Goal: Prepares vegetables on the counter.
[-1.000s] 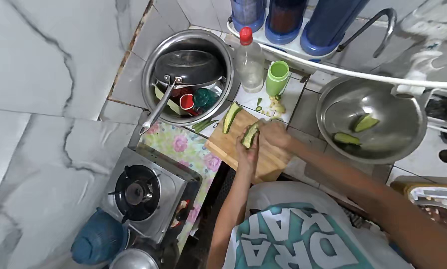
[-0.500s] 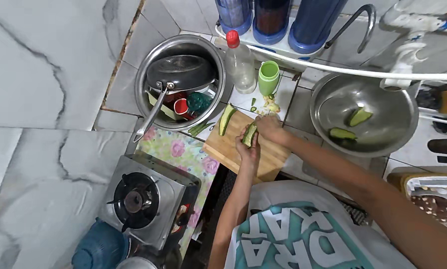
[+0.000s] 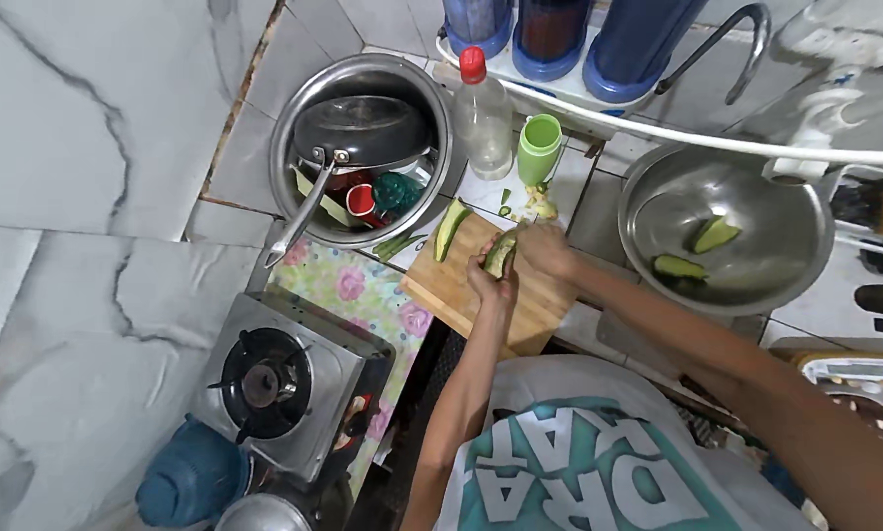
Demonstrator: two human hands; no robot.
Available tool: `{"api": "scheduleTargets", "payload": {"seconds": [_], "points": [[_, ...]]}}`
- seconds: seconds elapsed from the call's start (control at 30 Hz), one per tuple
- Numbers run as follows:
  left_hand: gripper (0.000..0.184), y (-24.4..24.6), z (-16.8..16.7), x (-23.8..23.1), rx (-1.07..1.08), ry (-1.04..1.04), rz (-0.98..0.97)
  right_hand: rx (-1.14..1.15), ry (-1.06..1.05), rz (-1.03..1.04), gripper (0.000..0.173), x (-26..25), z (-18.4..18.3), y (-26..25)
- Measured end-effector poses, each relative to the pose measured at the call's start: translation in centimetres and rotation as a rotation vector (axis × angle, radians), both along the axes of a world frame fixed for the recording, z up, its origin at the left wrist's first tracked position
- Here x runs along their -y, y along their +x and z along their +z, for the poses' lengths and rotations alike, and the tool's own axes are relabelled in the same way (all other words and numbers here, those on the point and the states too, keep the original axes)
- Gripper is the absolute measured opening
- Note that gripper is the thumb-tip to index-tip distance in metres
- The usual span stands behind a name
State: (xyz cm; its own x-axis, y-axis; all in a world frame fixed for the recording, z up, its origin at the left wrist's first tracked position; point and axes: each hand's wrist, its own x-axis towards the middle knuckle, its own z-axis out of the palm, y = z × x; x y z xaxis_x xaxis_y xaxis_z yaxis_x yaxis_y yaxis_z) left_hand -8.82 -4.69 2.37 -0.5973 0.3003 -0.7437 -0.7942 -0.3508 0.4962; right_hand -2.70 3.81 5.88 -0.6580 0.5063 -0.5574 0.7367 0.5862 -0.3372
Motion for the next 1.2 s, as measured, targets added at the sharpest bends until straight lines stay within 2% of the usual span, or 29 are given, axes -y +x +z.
{"api": "scheduleTargets", "payload": {"seconds": [0.1, 0.27, 0.3, 0.37, 0.43, 0.5, 0.63, 0.77, 0.83, 0.97, 1.1, 1.2], "points": [[0.025, 0.2, -0.4, -0.7, -0.126, -0.052, -0.042, -0.002, -0.037, 0.024, 0.034, 0.6, -0.3, -1.0], [0.026, -0.7, -0.5, -0.2, -0.083, -0.036, -0.013, -0.027, -0.034, 0.152, 0.039, 2.8, 0.6, -1.8], [0.026, -0.9, -0.6, 0.1, -0.071, -0.024, -0.019, -0.043, -0.041, 0.193, 0.034, 3.0, 1.1, -1.8], [0.029, -1.2, -0.7, 0.8, -0.026, 0.041, -0.050, -0.066, -0.078, 0.263, 0.030, 3.0, 1.9, -1.7], [0.032, -1.7, -0.2, 1.1, 0.052, 0.071, -0.078, -0.119, -0.077, 0.277, 0.033, 2.1, 1.2, -1.3], [0.030, -2.0, 0.3, 1.0, 0.163, 0.059, -0.067, -0.119, -0.035, 0.247, 0.038, 1.2, 0.0, -1.0], [0.045, -2.3, -0.3, 0.9, 0.259, 0.100, -0.136, -0.037, -0.020, 0.181, 0.039, 1.0, -0.9, -1.2], [0.023, -2.6, -0.9, 1.6, 0.274, 0.095, -0.168, -0.081, 0.004, 0.288, 0.044, 2.0, -0.7, -0.8], [0.018, -3.1, -1.0, 1.9, 0.258, 0.114, -0.180, -0.118, 0.010, 0.296, 0.044, 1.6, -0.9, -0.6], [0.030, -2.8, -0.3, 1.8, 0.172, 0.129, -0.204, -0.048, -0.037, 0.160, 0.038, 1.7, -0.2, -1.0], [0.040, -1.8, -0.2, 1.5, -0.063, 0.085, -0.241, -0.054, -0.056, 0.125, 0.054, 3.0, 1.2, -2.3], [0.048, -1.7, -0.7, 1.3, -0.170, 0.027, -0.283, -0.087, 0.030, 0.222, 0.032, 4.1, 2.2, -2.3]]}}
